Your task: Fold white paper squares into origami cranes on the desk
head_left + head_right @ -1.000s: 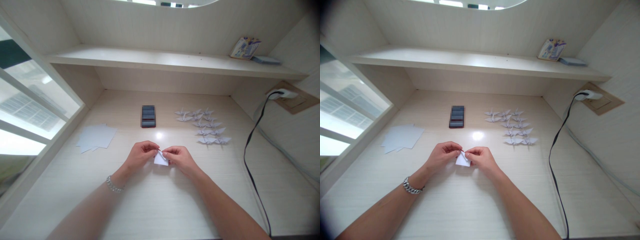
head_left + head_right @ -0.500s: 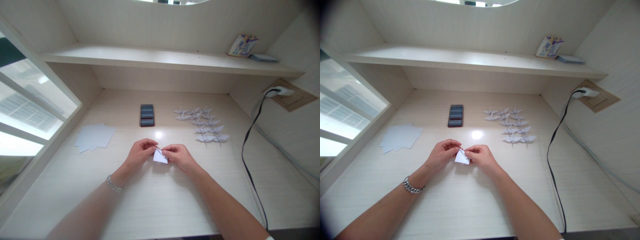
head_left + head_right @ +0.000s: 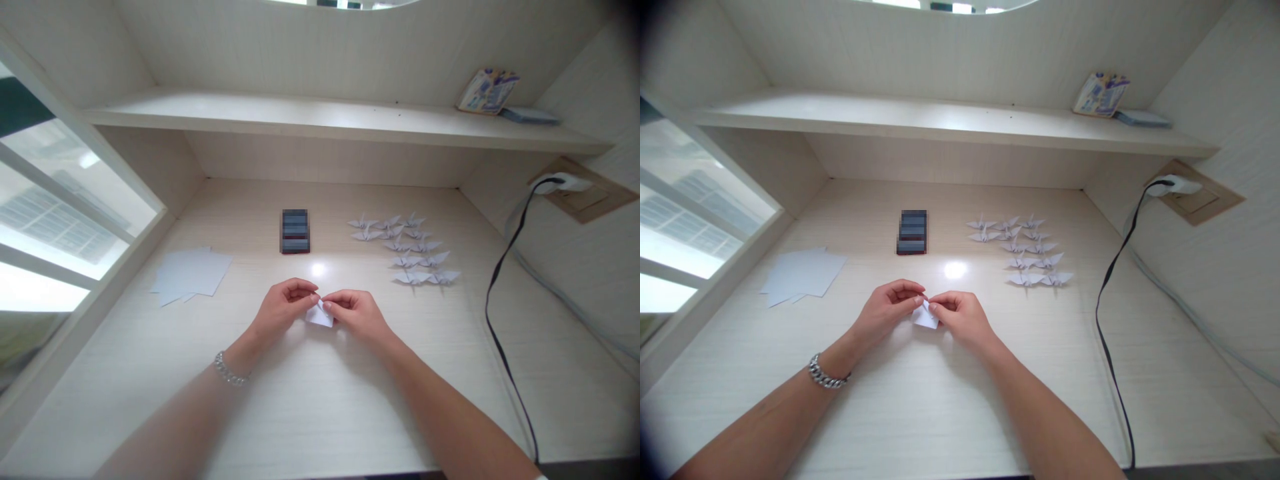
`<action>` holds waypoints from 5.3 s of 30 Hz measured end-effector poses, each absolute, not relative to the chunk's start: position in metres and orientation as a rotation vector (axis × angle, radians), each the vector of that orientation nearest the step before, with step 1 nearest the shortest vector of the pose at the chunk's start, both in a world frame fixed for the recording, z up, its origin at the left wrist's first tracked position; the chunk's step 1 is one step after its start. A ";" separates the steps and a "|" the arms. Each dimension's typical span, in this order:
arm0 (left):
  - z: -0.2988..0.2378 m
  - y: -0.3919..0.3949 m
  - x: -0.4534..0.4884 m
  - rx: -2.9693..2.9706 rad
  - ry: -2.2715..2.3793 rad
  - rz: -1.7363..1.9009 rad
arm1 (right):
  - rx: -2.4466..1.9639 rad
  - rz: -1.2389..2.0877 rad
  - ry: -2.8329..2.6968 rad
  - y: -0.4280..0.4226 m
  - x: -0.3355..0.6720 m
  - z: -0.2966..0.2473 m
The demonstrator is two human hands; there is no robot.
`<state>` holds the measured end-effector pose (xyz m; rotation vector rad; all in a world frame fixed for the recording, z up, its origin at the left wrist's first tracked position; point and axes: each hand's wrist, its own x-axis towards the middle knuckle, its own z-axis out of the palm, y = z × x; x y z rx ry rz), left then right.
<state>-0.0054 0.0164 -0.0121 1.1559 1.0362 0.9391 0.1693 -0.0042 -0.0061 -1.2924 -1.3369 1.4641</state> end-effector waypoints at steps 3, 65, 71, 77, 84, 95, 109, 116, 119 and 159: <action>-0.013 0.016 -0.006 1.173 1.044 0.936 | -1.317 1.267 -1.519 -0.007 0.169 -0.003; -0.010 0.016 -0.005 1.230 1.146 0.912 | -1.192 1.606 -1.039 -0.005 0.160 -0.018; -0.013 0.020 -0.004 1.187 1.164 0.967 | -1.207 1.554 -1.054 -0.006 0.157 -0.021; -0.009 0.018 -0.006 1.155 1.086 0.946 | -1.212 1.474 -1.131 -0.007 0.157 -0.018; -0.007 0.016 -0.005 1.218 1.098 0.972 | -1.242 1.443 -1.205 -0.009 0.157 -0.018; -0.008 0.015 -0.003 1.226 1.100 0.908 | -1.281 1.583 -1.240 -0.006 0.159 -0.013; -0.006 0.014 -0.002 1.220 1.101 0.915 | -1.294 1.609 -1.299 -0.007 0.158 -0.010; -0.004 0.013 -0.003 1.232 1.082 0.882 | -1.289 1.459 -1.367 -0.010 0.157 -0.008; -0.004 0.013 -0.004 1.219 1.122 0.937 | -1.293 1.473 -1.417 -0.010 0.158 -0.007; -0.001 0.013 -0.001 0.959 1.035 0.971 | -1.266 1.434 -1.432 -0.008 0.163 -0.008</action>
